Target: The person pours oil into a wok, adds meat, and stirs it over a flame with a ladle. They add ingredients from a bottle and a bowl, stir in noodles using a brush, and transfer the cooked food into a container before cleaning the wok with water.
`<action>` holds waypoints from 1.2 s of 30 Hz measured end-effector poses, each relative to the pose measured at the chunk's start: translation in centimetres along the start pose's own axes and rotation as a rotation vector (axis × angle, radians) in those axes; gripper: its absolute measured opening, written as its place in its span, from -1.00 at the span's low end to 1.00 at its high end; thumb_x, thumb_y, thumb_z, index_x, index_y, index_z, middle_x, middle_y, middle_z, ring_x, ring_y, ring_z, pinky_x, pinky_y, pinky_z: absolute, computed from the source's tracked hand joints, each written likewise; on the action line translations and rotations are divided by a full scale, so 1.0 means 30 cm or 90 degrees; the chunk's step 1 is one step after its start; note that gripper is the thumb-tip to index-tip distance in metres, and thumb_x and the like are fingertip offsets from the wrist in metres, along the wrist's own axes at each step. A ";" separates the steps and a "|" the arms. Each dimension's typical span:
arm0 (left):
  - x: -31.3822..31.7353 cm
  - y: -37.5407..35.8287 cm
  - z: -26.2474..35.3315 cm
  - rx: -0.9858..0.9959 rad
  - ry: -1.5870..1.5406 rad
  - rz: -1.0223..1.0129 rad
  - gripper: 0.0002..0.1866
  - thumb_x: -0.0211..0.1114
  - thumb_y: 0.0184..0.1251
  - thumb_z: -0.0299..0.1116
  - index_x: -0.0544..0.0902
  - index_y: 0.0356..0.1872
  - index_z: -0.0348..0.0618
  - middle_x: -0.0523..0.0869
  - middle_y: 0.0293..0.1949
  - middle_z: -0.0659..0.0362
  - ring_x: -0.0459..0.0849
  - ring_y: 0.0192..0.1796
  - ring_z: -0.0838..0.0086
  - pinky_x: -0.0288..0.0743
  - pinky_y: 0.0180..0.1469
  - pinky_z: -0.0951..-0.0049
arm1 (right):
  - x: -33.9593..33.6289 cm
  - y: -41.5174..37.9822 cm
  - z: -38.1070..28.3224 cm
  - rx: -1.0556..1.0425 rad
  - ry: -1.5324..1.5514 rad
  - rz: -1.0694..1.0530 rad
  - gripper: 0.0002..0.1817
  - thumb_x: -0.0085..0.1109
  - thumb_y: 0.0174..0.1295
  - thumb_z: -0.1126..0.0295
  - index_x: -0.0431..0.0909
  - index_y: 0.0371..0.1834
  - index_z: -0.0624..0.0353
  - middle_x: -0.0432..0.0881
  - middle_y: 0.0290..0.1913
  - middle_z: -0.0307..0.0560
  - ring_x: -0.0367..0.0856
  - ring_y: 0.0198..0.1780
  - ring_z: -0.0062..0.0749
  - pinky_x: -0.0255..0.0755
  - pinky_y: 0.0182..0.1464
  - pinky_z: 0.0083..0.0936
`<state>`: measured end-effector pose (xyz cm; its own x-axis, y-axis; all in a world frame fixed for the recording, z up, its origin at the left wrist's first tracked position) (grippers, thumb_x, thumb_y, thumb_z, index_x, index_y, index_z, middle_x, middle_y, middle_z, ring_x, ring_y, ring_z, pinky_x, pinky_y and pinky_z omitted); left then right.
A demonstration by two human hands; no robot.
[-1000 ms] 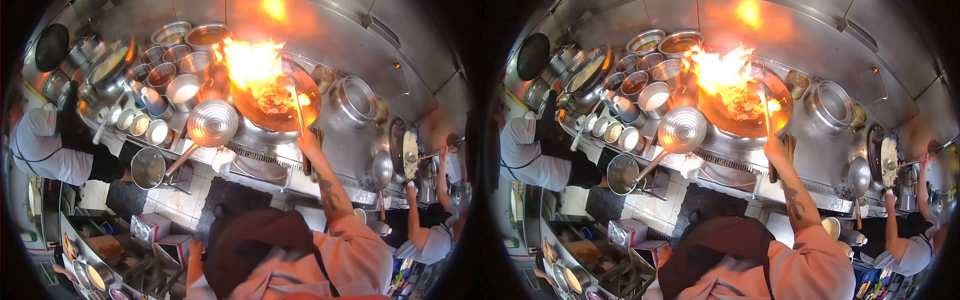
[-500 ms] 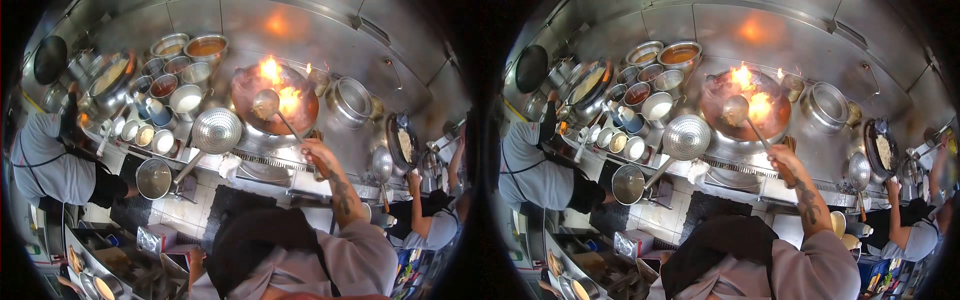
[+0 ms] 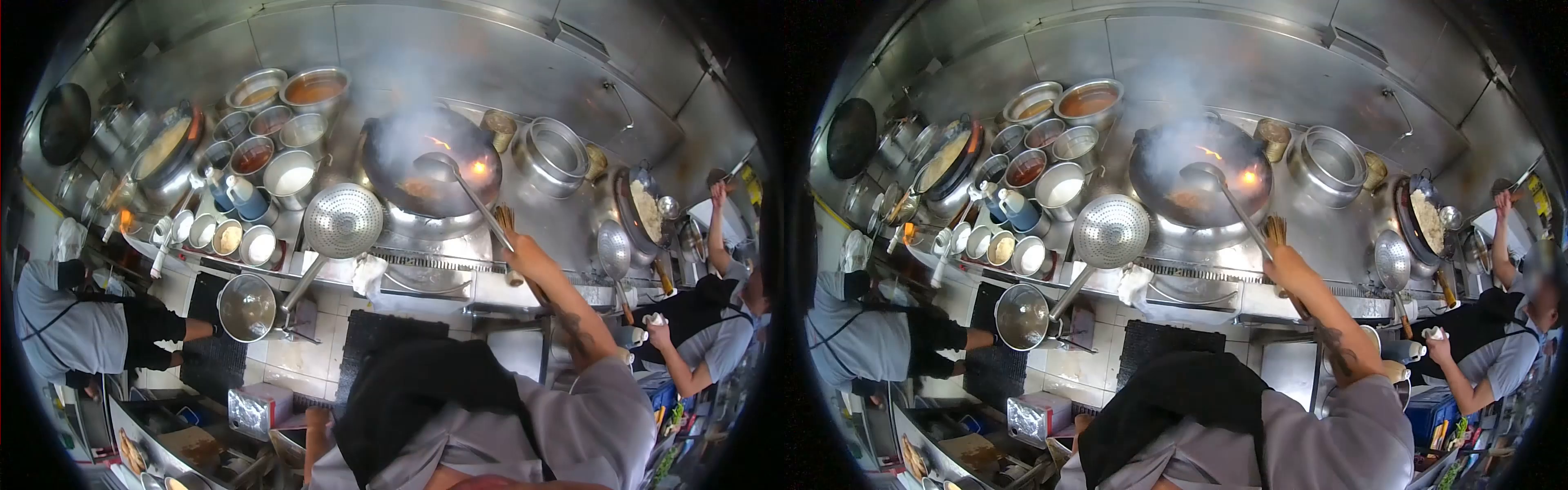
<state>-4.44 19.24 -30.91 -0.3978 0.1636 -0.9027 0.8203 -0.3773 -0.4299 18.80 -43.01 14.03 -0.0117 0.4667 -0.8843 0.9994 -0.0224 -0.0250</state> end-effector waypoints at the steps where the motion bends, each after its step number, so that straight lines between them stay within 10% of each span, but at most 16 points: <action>1: 0.014 0.002 -0.003 -0.002 0.032 -0.056 -0.90 0.36 -0.09 -0.19 0.76 -0.52 0.13 0.74 -0.47 0.15 0.75 -0.33 0.24 0.57 -0.32 0.26 | -0.034 -0.052 -0.041 0.055 0.042 -0.050 -0.71 0.09 0.15 0.45 0.42 -0.09 0.38 0.58 -0.42 0.35 0.62 -0.40 0.16 0.51 -0.26 -0.12; 9: -0.267 0.132 0.184 0.221 -0.073 0.118 -0.70 0.41 -0.11 -0.34 0.72 -0.25 -0.11 0.69 -0.48 0.00 0.72 -0.41 0.22 0.55 -0.40 0.21 | 0.011 -0.008 0.068 0.030 -0.154 -0.066 -0.56 0.06 0.16 0.43 0.40 0.13 0.30 0.60 -0.39 0.32 0.61 -0.32 0.18 0.49 -0.20 -0.07; 11: -0.435 0.113 0.022 -0.436 -0.902 -0.013 -0.58 0.31 -0.01 -0.39 0.64 -0.05 -0.32 0.66 -0.50 -0.06 0.69 -0.47 0.29 0.51 -0.48 0.36 | -0.116 -0.096 0.037 0.026 -0.162 -0.099 -0.54 0.03 0.15 0.45 0.37 0.15 0.35 0.60 -0.38 0.31 0.60 -0.29 0.19 0.48 -0.18 -0.05; 21: -1.686 0.640 0.774 0.350 -0.456 0.429 -0.61 0.24 0.16 -0.48 0.52 0.02 -0.42 0.60 -0.08 -0.17 0.55 -0.02 -0.06 0.41 0.09 0.12 | 0.101 0.223 0.261 0.128 -0.105 0.010 -0.64 -0.05 0.24 0.42 0.45 0.06 0.37 0.62 -0.21 0.36 0.64 -0.18 0.17 0.50 -0.09 -0.05; 26: -2.061 0.808 0.996 0.384 -0.200 0.704 -0.71 0.18 0.26 -0.38 0.57 -0.07 -0.36 0.61 -0.14 -0.19 0.57 -0.04 -0.06 0.43 0.03 0.10 | 0.110 0.169 0.145 0.195 0.164 -0.096 -0.71 0.09 0.20 0.40 0.48 -0.06 0.34 0.63 -0.30 0.31 0.67 -0.45 -0.01 0.57 -0.35 -0.21; 28: -1.947 1.038 1.043 0.334 -0.147 0.386 -0.78 0.15 0.27 -0.32 0.58 -0.23 -0.30 0.65 -0.23 -0.13 0.61 -0.11 -0.07 0.45 -0.03 0.05 | 0.131 0.214 0.219 0.192 0.155 -0.099 -0.72 0.09 0.20 0.41 0.49 -0.07 0.34 0.63 -0.30 0.30 0.66 -0.50 -0.05 0.56 -0.40 -0.24; 33: -1.935 1.074 1.105 0.303 -0.153 0.370 -0.87 0.09 0.23 -0.39 0.55 -0.36 -0.24 0.69 -0.34 -0.06 0.68 -0.24 0.03 0.50 -0.15 0.05 | 0.124 0.345 0.321 0.127 -0.086 0.098 -0.71 0.05 0.22 0.42 0.43 -0.05 0.36 0.63 -0.26 0.29 0.66 -0.49 -0.02 0.57 -0.34 -0.21; 36: -1.920 1.079 1.144 0.309 -0.141 0.408 -0.89 0.05 0.18 -0.48 0.55 -0.36 -0.22 0.70 -0.35 -0.03 0.71 -0.28 0.11 0.53 -0.20 0.09 | 0.192 0.347 0.314 0.164 0.056 -0.008 -0.69 0.02 0.22 0.44 0.39 -0.01 0.35 0.60 -0.33 0.19 0.62 -0.54 -0.12 0.53 -0.43 -0.27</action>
Point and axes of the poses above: each hand's wrist, its own y-axis towards the middle knuckle, its own x-axis out of the palm, z = x × y, the point moved 9 cm from there along y, towards the middle knuckle
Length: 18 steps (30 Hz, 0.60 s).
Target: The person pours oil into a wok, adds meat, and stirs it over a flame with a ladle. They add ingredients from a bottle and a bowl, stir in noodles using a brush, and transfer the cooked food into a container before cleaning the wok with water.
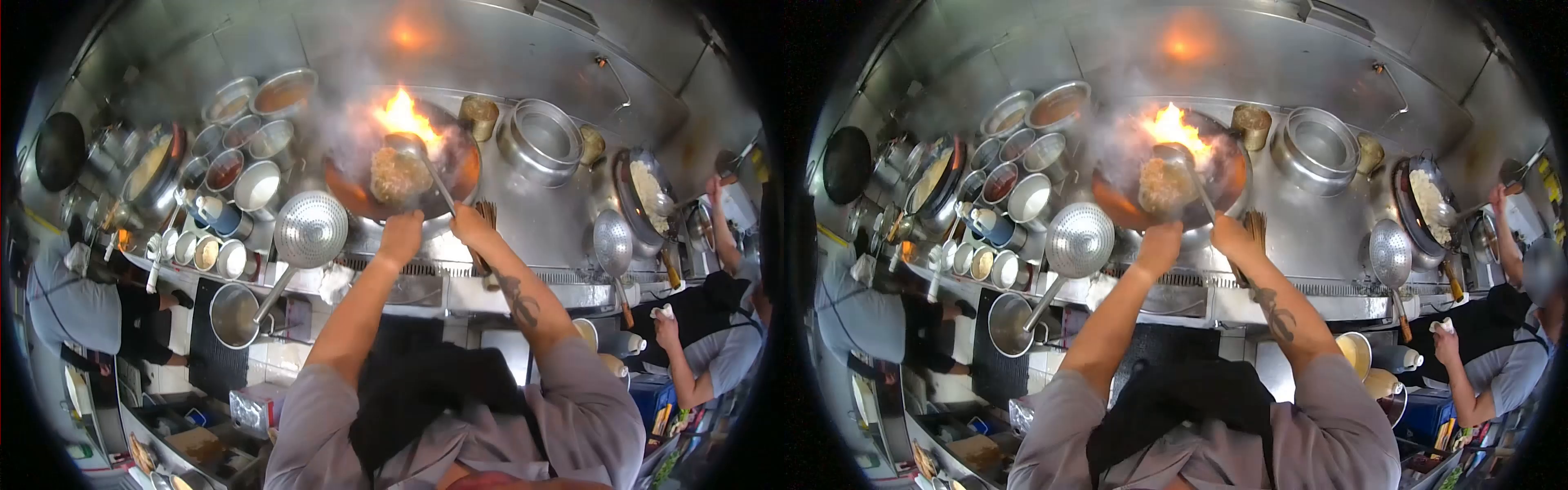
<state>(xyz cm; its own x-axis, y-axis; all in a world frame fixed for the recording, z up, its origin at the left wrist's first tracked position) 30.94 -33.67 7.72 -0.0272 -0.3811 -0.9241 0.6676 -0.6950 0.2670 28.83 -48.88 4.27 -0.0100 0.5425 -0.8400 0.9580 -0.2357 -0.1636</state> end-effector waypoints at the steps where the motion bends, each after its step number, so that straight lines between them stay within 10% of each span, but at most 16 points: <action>1: 0.015 0.022 -0.032 -0.027 -0.034 0.027 -0.90 0.04 0.16 -0.51 0.54 -0.37 -0.22 0.70 -0.34 -0.04 0.71 -0.27 0.11 0.54 -0.20 0.11 | -0.009 -0.004 -0.027 0.025 0.085 -0.077 -0.67 0.03 0.21 0.45 0.38 0.03 0.33 0.58 -0.40 0.08 0.58 -0.60 -0.25 0.49 -0.57 -0.35; 7: -0.025 -0.006 0.003 -0.004 -0.010 0.013 -0.90 0.05 0.17 -0.50 0.53 -0.34 -0.23 0.69 -0.37 -0.07 0.70 -0.28 0.05 0.54 -0.19 0.08 | -0.069 -0.138 0.027 0.031 0.157 -0.062 -0.73 0.03 0.23 0.44 0.42 -0.03 0.30 0.54 -0.51 0.04 0.59 -0.61 -0.31 0.43 -0.60 -0.37; 9: 0.002 0.027 -0.047 -0.027 -0.058 0.003 -0.89 0.05 0.18 -0.50 0.53 -0.32 -0.23 0.69 -0.38 -0.08 0.70 -0.27 0.03 0.55 -0.20 0.09 | -0.094 -0.117 0.023 -0.102 -0.097 0.204 -0.72 0.05 0.24 0.38 0.44 -0.06 0.31 0.58 -0.49 0.15 0.64 -0.53 -0.23 0.52 -0.52 -0.31; 15: 0.011 0.024 -0.032 -0.053 -0.082 0.001 -0.88 0.05 0.20 -0.50 0.55 -0.30 -0.24 0.70 -0.35 -0.07 0.71 -0.25 0.04 0.56 -0.16 0.10 | -0.075 -0.177 -0.017 0.049 0.178 -0.082 -0.66 0.02 0.25 0.43 0.42 0.08 0.31 0.59 -0.46 0.19 0.65 -0.39 0.08 0.52 -0.23 -0.04; 17: 0.053 0.039 -0.052 -0.062 -0.099 -0.014 -0.85 0.06 0.19 -0.51 0.57 -0.26 -0.23 0.70 -0.30 -0.08 0.68 -0.20 0.01 0.54 -0.11 0.08 | -0.110 -0.183 -0.002 -0.300 -0.096 0.301 -0.61 0.00 0.25 0.45 0.40 0.16 0.26 0.59 -0.39 0.23 0.66 -0.32 0.02 0.52 -0.19 -0.11; 18: 0.088 0.041 -0.074 -0.065 -0.115 -0.042 -0.82 0.07 0.18 -0.52 0.59 -0.22 -0.23 0.69 -0.26 -0.10 0.66 -0.14 -0.02 0.51 -0.06 0.05 | -0.110 -0.171 0.036 -0.162 -0.032 0.227 -0.59 -0.01 0.25 0.47 0.39 0.19 0.27 0.61 -0.32 0.27 0.66 -0.25 0.04 0.51 -0.13 -0.13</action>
Point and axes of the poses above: each hand's wrist, its own y-axis towards the middle knuckle, its own x-axis out of the palm, z = x × y, the point moved 9 cm from there along y, towards the middle knuckle
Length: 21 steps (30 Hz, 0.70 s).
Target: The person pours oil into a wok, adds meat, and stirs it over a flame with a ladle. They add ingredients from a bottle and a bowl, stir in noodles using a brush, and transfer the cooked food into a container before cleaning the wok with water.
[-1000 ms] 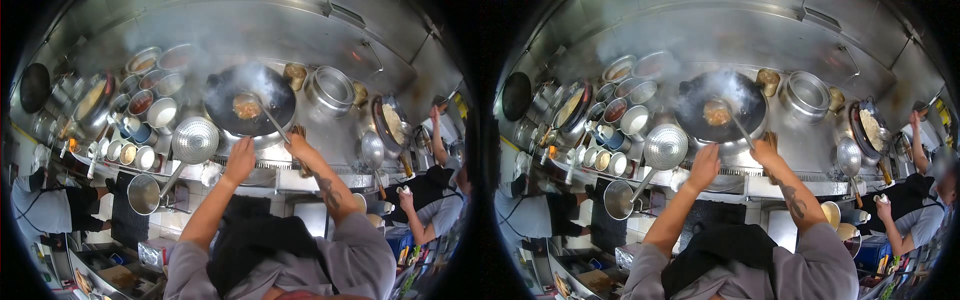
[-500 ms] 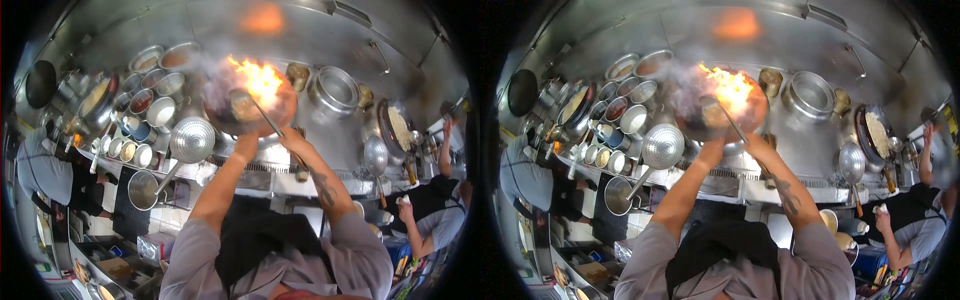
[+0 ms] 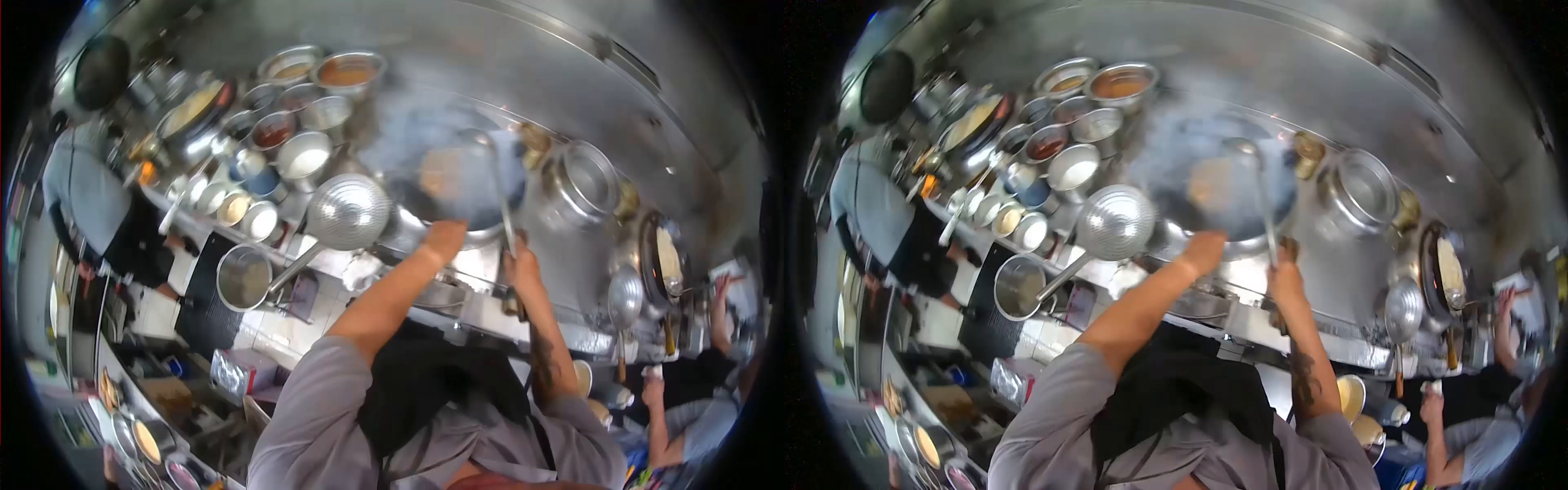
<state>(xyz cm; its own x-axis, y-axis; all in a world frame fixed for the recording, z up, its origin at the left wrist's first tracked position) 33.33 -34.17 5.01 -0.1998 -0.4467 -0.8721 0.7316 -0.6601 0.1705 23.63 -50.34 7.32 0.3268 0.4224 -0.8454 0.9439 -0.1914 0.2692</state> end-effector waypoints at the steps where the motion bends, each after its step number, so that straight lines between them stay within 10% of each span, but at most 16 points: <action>1: 0.033 0.005 -0.016 0.010 0.008 -0.029 -0.78 0.10 0.15 -0.50 0.61 -0.18 -0.22 0.68 -0.21 -0.10 0.65 -0.10 0.00 0.51 -0.01 0.09 | 0.001 -0.023 0.016 0.144 0.045 -0.081 -0.57 -0.02 0.25 0.49 0.37 0.22 0.27 0.62 -0.25 0.30 0.66 -0.19 0.06 0.51 -0.08 -0.15; 3: -0.093 -0.066 0.042 0.049 -0.040 -0.022 -0.76 0.13 0.12 -0.47 0.60 -0.17 -0.26 0.61 -0.04 -0.14 0.57 0.07 0.02 0.44 0.10 0.14 | 0.003 -0.029 0.032 0.135 0.005 -0.126 -0.57 0.00 0.25 0.51 0.38 0.22 0.33 0.64 -0.20 0.31 0.67 -0.18 0.00 0.51 -0.09 -0.24; 5: -0.342 -0.254 0.047 0.163 -0.182 0.258 -0.74 0.23 0.14 -0.46 0.55 -0.12 -0.28 0.51 0.01 -0.13 0.49 0.08 -0.01 0.35 0.16 0.10 | 0.050 0.008 0.081 0.102 0.177 -0.090 -0.59 0.05 0.25 0.52 0.42 0.18 0.39 0.66 -0.20 0.22 0.67 -0.20 -0.16 0.50 -0.14 -0.35; 8: -0.515 -0.503 -0.172 0.079 -0.288 0.203 -0.80 0.26 0.18 -0.46 0.59 -0.16 -0.24 0.63 -0.16 -0.02 0.63 -0.12 0.13 0.49 -0.10 0.20 | -0.014 -0.031 -0.024 0.130 0.162 0.049 -0.67 0.06 0.26 0.50 0.47 0.08 0.39 0.63 -0.34 0.03 0.63 -0.37 -0.40 0.49 -0.34 -0.49; 14: -0.875 -1.166 -1.118 -0.433 -0.264 0.458 -0.86 0.22 0.28 -0.43 0.66 -0.30 -0.32 0.67 -0.48 -0.03 0.61 -0.45 0.39 0.46 -0.35 0.37 | 0.128 -0.016 -0.241 0.232 0.450 0.116 -0.88 0.07 0.29 0.47 0.46 -0.15 0.21 0.37 -0.59 -0.36 0.27 -0.69 -0.76 0.13 -0.71 -0.72; 21: -1.239 -1.202 -1.919 -0.404 0.088 0.584 -0.74 0.24 0.21 -0.45 0.57 -0.08 -0.29 0.60 -0.32 -0.08 0.61 -0.22 0.03 0.47 -0.15 0.11 | 0.221 0.138 -0.570 0.310 0.486 0.108 -0.85 0.09 0.28 0.50 0.46 -0.10 0.21 0.39 -0.58 -0.33 0.25 -0.73 -0.70 0.13 -0.72 -0.72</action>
Point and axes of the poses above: each hand's wrist, its own y-axis towards the middle knuckle, its own x-axis out of the palm, z = x × y, the point moved 9 cm from there along y, towards the middle knuckle
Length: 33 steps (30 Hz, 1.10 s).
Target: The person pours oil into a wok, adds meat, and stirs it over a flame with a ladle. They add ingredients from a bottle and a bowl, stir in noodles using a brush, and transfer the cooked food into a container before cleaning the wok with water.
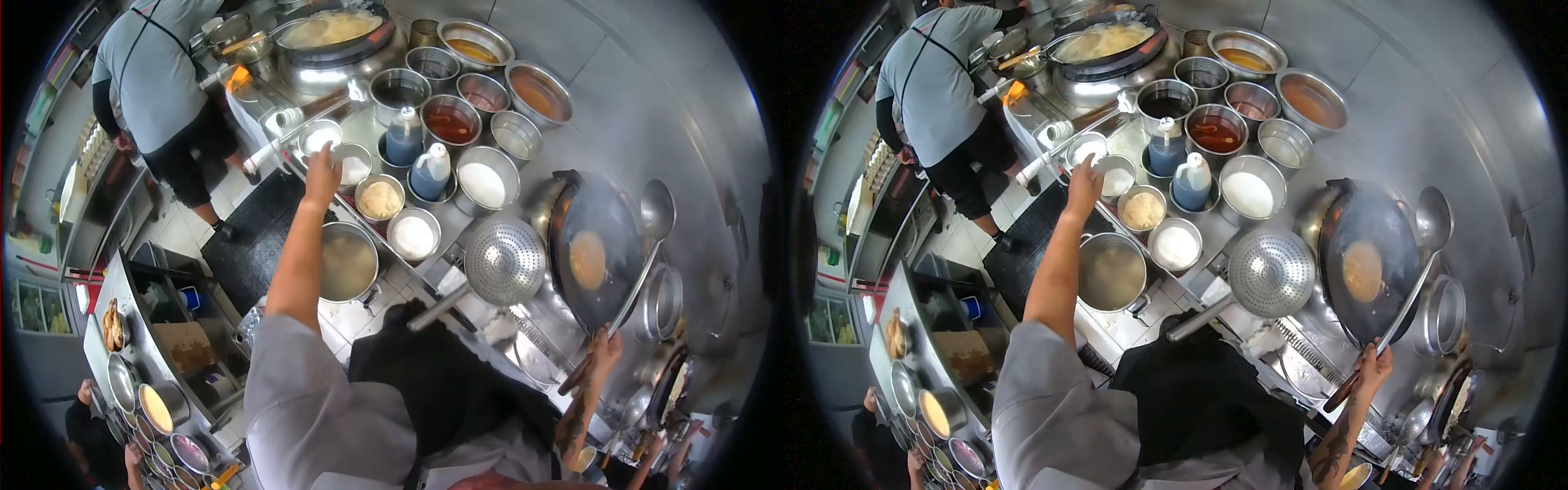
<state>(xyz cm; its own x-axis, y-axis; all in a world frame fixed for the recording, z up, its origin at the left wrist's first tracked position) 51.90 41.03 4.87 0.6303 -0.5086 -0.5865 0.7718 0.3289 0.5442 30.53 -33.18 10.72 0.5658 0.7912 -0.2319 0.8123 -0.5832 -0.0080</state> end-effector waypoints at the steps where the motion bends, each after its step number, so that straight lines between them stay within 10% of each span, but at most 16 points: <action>1: 0.049 0.044 -0.029 0.033 0.065 -0.066 -0.77 0.22 0.23 -0.42 0.59 -0.11 -0.27 0.60 -0.31 -0.11 0.61 -0.20 -0.02 0.48 -0.13 0.08 | 0.022 0.001 -0.008 0.000 -0.006 0.001 -0.85 0.09 0.28 0.50 0.46 -0.10 0.21 0.39 -0.58 -0.33 0.25 -0.73 -0.70 0.13 -0.72 -0.72; 9: 0.026 0.219 -0.220 -0.096 -0.057 -0.033 -0.83 0.21 0.31 -0.38 0.63 -0.31 -0.32 0.66 -0.33 -0.19 0.64 -0.24 -0.09 0.47 -0.21 0.10 | 0.111 -0.005 -0.064 -0.027 0.026 -0.007 -0.82 0.11 0.28 0.52 0.46 -0.06 0.21 0.39 -0.57 -0.32 0.30 -0.71 -0.72 0.13 -0.71 -0.74; 11: 0.042 0.229 -0.250 -0.043 -0.019 -0.037 -0.84 0.23 0.32 -0.38 0.64 -0.23 -0.27 0.67 -0.40 -0.07 0.69 -0.30 0.23 0.52 -0.28 0.28 | 0.129 0.009 -0.074 -0.026 0.024 -0.003 -0.81 0.11 0.28 0.52 0.46 -0.06 0.22 0.40 -0.57 -0.33 0.29 -0.71 -0.73 0.12 -0.71 -0.75; 14: -0.153 0.242 -0.047 0.035 -0.054 0.053 -0.88 0.21 0.31 -0.44 0.59 -0.29 -0.31 0.58 -0.43 -0.13 0.56 -0.33 -0.05 0.42 -0.27 0.14 | 0.132 0.030 -0.096 -0.028 0.011 0.011 -0.80 0.10 0.28 0.51 0.46 -0.05 0.23 0.40 -0.57 -0.33 0.29 -0.71 -0.74 0.11 -0.71 -0.75; 19: -0.283 0.137 -0.005 0.062 0.063 0.031 -0.88 0.24 0.31 -0.44 0.60 -0.31 -0.32 0.56 -0.47 -0.08 0.57 -0.39 0.08 0.42 -0.30 0.23 | 0.167 0.047 -0.143 -0.039 0.004 0.011 -0.79 0.10 0.28 0.51 0.46 -0.03 0.24 0.40 -0.56 -0.33 0.28 -0.72 -0.73 0.10 -0.71 -0.75; 21: -0.339 0.116 -0.041 -0.111 -0.102 0.102 -0.86 0.26 0.30 -0.43 0.61 -0.35 -0.34 0.62 -0.49 -0.09 0.61 -0.46 0.19 0.44 -0.36 0.32 | 0.194 0.048 -0.176 -0.051 -0.003 0.025 -0.81 0.11 0.29 0.49 0.48 -0.04 0.17 0.38 -0.61 -0.38 0.26 -0.73 -0.78 0.05 -0.74 -0.77; 28: -0.053 0.047 0.000 -0.133 -0.133 -0.108 -0.82 0.28 0.27 -0.42 0.59 -0.43 -0.36 0.64 -0.51 -0.13 0.66 -0.48 0.05 0.47 -0.42 0.28 | 0.294 0.061 -0.216 -0.031 0.029 -0.020 -0.78 0.09 0.29 0.51 0.44 -0.02 0.26 0.40 -0.54 -0.29 0.31 -0.71 -0.69 0.14 -0.71 -0.72; 33: -0.035 0.050 -0.008 -0.094 -0.084 -0.015 -0.85 0.25 0.27 -0.43 0.60 -0.39 -0.34 0.64 -0.52 -0.14 0.66 -0.43 -0.02 0.49 -0.39 0.24 | 0.322 0.046 -0.249 -0.039 0.015 -0.034 -0.80 0.09 0.29 0.52 0.46 -0.04 0.26 0.39 -0.56 -0.30 0.30 -0.71 -0.69 0.14 -0.71 -0.72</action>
<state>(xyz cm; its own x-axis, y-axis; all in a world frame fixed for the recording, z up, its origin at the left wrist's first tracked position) 52.41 42.24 6.15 0.6033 -0.6145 -0.5083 0.7959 0.4243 0.4318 38.17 -24.95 15.73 0.5234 0.8260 -0.2092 0.8485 -0.5277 0.0394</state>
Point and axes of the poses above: each hand's wrist, its own y-axis towards the middle knuckle, its own x-axis out of the palm, z = x × y, the point moved 9 cm from there along y, towards the middle knuckle
